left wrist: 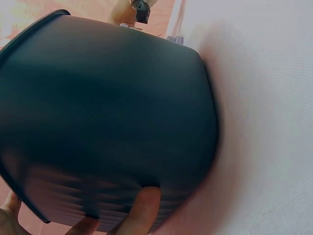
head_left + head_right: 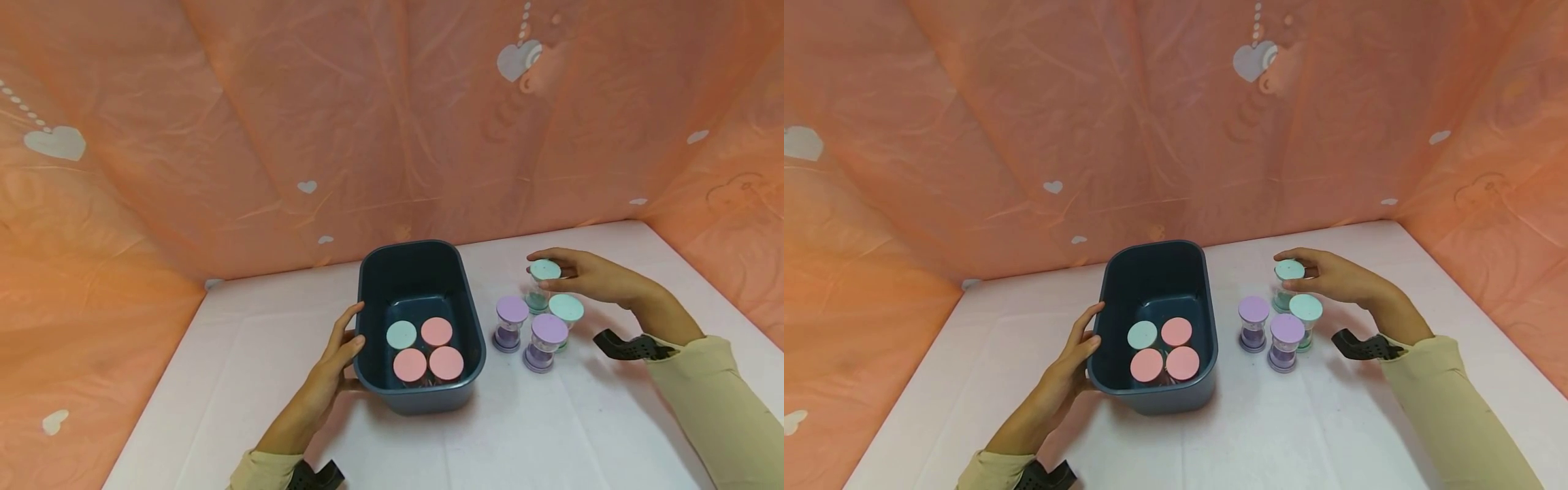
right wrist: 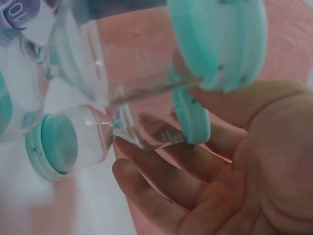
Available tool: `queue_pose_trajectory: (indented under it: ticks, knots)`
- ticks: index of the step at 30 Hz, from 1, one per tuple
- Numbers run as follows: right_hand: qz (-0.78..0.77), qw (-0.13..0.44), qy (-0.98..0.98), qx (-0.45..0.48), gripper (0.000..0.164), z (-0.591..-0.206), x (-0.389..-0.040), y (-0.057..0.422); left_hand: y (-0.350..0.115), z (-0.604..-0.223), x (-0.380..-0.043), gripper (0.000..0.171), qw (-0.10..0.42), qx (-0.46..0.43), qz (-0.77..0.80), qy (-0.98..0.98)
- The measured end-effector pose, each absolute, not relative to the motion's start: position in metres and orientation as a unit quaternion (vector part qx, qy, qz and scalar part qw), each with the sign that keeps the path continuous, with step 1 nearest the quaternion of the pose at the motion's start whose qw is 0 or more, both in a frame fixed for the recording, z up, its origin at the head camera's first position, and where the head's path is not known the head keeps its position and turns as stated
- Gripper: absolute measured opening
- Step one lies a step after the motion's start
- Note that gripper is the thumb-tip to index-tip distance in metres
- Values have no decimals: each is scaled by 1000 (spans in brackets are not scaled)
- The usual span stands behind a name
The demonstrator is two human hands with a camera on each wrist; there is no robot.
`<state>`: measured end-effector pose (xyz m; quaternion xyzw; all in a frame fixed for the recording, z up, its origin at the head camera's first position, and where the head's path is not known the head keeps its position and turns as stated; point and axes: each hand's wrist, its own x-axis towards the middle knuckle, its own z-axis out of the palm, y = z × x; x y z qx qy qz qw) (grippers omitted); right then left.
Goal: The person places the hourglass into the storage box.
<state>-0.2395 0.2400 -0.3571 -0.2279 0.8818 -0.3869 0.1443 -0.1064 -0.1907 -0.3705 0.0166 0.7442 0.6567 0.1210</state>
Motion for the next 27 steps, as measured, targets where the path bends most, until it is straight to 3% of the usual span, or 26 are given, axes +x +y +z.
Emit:
queue_pose_trajectory:
  ticks: [12,27]
  knots:
    - [-425,128,870,-215,57,-362,-242,242,-190,-369,-106,52,124,17,655,745]
    - [-472,55,851,-226,54,-351,-237,244,-190,-370,-106,51,121,18,655,746]
